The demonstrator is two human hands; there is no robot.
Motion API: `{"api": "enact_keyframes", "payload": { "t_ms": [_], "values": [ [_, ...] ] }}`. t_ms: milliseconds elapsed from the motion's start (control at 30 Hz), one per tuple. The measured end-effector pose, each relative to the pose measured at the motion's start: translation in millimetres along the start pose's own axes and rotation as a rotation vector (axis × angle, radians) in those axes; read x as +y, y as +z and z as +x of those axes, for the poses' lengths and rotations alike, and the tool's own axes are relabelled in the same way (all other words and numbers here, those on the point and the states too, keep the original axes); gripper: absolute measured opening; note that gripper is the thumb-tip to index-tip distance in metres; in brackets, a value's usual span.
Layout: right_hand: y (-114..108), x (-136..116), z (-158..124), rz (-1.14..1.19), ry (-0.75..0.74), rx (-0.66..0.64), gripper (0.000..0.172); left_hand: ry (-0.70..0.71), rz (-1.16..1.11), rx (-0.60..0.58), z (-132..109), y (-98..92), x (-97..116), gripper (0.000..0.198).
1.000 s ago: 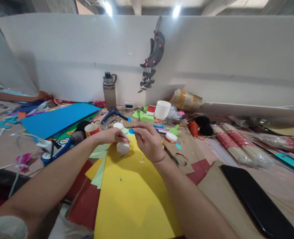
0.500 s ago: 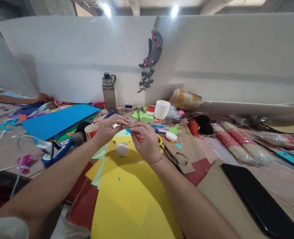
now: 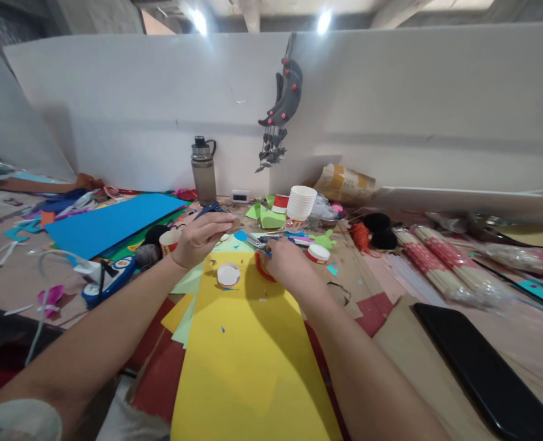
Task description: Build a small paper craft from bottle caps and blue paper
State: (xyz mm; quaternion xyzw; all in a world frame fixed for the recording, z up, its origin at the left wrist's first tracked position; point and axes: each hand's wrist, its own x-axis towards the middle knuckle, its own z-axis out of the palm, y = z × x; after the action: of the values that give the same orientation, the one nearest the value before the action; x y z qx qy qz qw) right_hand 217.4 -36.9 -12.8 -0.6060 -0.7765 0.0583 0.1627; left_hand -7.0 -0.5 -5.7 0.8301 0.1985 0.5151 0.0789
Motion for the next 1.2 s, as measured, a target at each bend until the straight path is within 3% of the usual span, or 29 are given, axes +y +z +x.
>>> {"api": "enact_keyframes", "payload": {
  "t_ms": [167, 433, 533, 633, 767, 867, 1000, 1200],
  "values": [
    [9.5, -7.9, -9.2, -0.236, 0.020, -0.001, 0.026, -0.068, -0.002, 0.027, -0.2, 1.0, -2.0, 0.015],
    [19.2, 2.7, -4.8, -0.277, 0.052, -0.012, 0.040, -0.082, 0.011, 0.064, 1.7, -1.4, -0.8, 0.012],
    [18.0, 4.8, -1.7, -0.195, 0.071, 0.009, 0.049, -0.091, 0.103, 0.181, 3.0, -4.2, -3.0, 0.010],
    [12.4, 9.2, 2.6, 0.002, 0.095, 0.119, 0.047, -0.111, 0.105, 0.268, 4.5, -9.1, -6.7, 0.009],
    [5.2, 19.8, 11.0, 0.248, -0.107, 0.297, 0.051, -0.088, 0.007, 0.222, 5.2, -15.1, -14.3, 0.009],
    [4.3, 23.5, 14.1, 0.275, -0.233, 0.357, 0.057, -0.122, -0.009, 0.225, 4.5, -17.0, -20.1, 0.010],
    [5.5, 16.3, 8.0, 0.199, -0.327, 0.345, 0.054, -0.198, 0.012, 0.253, 3.8, -19.4, -24.3, 0.006],
    [4.1, 9.2, -0.1, 0.110, -0.296, 0.307, 0.048, -0.276, -0.009, 0.276, 3.4, -23.8, -29.6, 0.010]
  ]
}}
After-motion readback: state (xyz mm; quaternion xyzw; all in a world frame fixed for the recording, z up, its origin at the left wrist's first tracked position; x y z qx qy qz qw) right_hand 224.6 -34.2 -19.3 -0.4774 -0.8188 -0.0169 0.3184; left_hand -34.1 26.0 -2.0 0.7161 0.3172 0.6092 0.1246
